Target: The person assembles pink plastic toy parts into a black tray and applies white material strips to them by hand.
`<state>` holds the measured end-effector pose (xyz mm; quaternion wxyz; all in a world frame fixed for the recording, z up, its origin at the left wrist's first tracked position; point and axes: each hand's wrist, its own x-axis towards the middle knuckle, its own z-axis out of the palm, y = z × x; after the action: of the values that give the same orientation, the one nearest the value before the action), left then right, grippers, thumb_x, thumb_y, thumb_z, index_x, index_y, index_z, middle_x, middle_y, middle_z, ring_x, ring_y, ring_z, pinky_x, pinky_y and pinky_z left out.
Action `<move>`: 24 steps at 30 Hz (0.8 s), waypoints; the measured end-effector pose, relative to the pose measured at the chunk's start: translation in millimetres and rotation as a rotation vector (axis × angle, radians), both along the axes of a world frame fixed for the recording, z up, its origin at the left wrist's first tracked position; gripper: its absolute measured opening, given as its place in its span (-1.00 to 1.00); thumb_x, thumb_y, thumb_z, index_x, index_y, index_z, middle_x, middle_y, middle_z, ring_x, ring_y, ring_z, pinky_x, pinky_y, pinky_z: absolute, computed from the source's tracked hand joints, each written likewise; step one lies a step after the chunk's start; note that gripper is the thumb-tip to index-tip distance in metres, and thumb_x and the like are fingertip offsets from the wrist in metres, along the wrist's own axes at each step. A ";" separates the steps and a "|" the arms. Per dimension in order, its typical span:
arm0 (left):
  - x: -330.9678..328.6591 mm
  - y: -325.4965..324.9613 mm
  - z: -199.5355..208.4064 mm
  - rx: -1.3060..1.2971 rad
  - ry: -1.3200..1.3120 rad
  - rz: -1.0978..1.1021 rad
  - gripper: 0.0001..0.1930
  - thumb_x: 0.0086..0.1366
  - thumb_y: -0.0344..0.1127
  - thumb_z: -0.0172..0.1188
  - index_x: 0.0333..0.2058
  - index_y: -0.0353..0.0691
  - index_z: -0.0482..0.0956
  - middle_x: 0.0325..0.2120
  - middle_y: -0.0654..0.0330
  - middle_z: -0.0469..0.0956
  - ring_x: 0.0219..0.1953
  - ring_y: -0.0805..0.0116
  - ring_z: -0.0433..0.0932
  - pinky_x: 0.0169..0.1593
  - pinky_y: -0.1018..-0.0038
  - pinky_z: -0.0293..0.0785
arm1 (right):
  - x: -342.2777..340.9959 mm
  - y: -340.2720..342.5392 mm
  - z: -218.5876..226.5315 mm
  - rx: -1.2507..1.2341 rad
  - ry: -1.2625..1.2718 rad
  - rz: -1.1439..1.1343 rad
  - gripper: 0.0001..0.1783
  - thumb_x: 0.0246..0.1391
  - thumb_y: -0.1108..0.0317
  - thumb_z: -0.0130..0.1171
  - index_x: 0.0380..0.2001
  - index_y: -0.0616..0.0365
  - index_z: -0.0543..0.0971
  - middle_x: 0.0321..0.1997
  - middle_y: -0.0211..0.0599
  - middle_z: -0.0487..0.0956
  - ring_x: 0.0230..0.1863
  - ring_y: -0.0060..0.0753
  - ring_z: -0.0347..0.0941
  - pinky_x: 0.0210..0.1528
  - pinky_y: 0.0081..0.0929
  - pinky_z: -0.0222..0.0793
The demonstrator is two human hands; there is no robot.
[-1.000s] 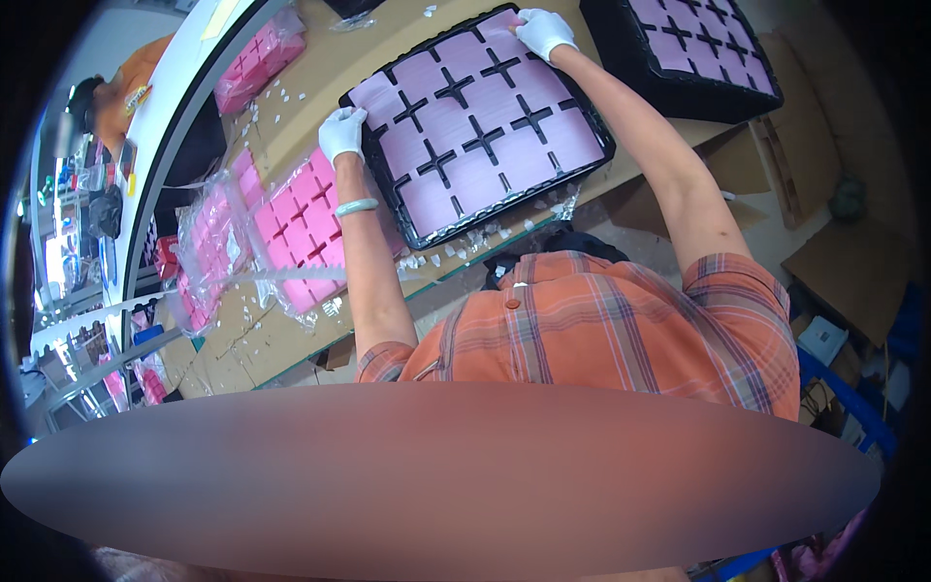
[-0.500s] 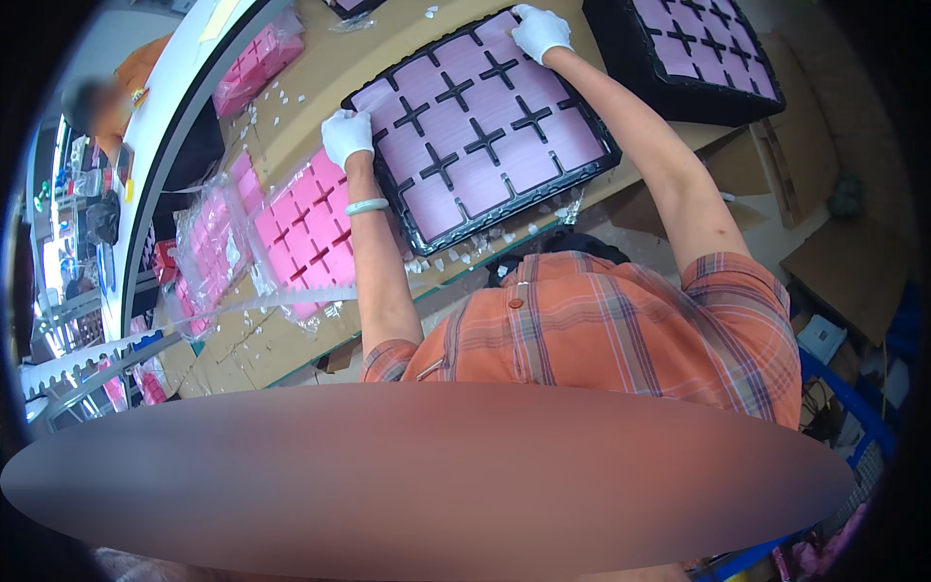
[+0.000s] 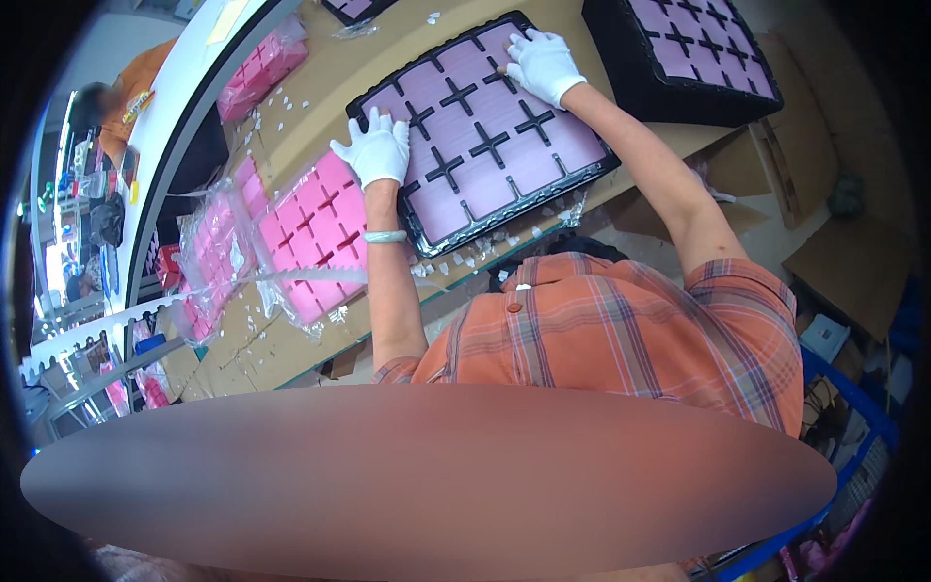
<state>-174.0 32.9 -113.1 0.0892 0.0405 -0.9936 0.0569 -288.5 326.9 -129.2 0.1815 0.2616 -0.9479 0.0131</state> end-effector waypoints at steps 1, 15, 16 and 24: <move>1.8 2.8 3.7 -0.005 -0.062 0.056 -0.48 0.35 0.10 -0.13 0.15 -0.01 0.47 0.26 0.25 0.33 0.31 0.01 0.20 0.27 -0.37 -0.18 | 1.6 2.4 1.3 0.012 0.035 -0.018 -0.45 0.23 -0.09 -0.10 0.01 0.09 0.57 0.13 -0.23 0.52 0.30 -0.08 0.25 0.25 -0.10 0.12; 153.8 91.4 48.1 0.205 0.019 -0.166 -0.53 0.23 0.04 0.07 -0.01 -0.14 0.55 0.06 0.15 0.52 0.24 0.02 0.32 0.28 -0.31 -0.18 | 145.7 44.6 55.6 -0.240 -0.043 0.199 -0.68 0.09 0.13 0.09 -0.23 0.10 0.63 -0.22 -0.25 0.64 0.02 -0.08 0.49 0.00 -0.16 0.39; 164.2 93.8 35.2 0.204 -0.028 -0.094 -0.48 0.23 0.07 0.08 0.04 -0.14 0.51 0.08 0.13 0.50 0.24 0.01 0.30 0.28 -0.34 -0.23 | 158.5 49.1 51.3 -0.179 -0.063 0.196 -0.66 0.09 0.12 0.09 -0.19 0.09 0.63 -0.16 -0.27 0.63 0.06 -0.12 0.47 0.04 -0.18 0.37; 204.0 53.7 18.7 0.236 0.044 -0.113 -0.53 0.19 -0.06 0.14 0.00 -0.18 0.54 0.05 0.13 0.50 0.18 -0.01 0.36 0.32 -0.21 -0.16 | 159.6 95.9 28.2 0.018 -0.068 0.128 -0.56 0.21 0.03 -0.03 -0.03 0.05 0.59 0.05 -0.22 0.57 0.11 -0.03 0.42 0.13 -0.21 0.30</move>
<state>30.0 86.6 -94.4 0.1085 -0.0040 -0.9919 -0.0664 -128.9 422.8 -101.0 0.1456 0.3226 -0.9349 0.0248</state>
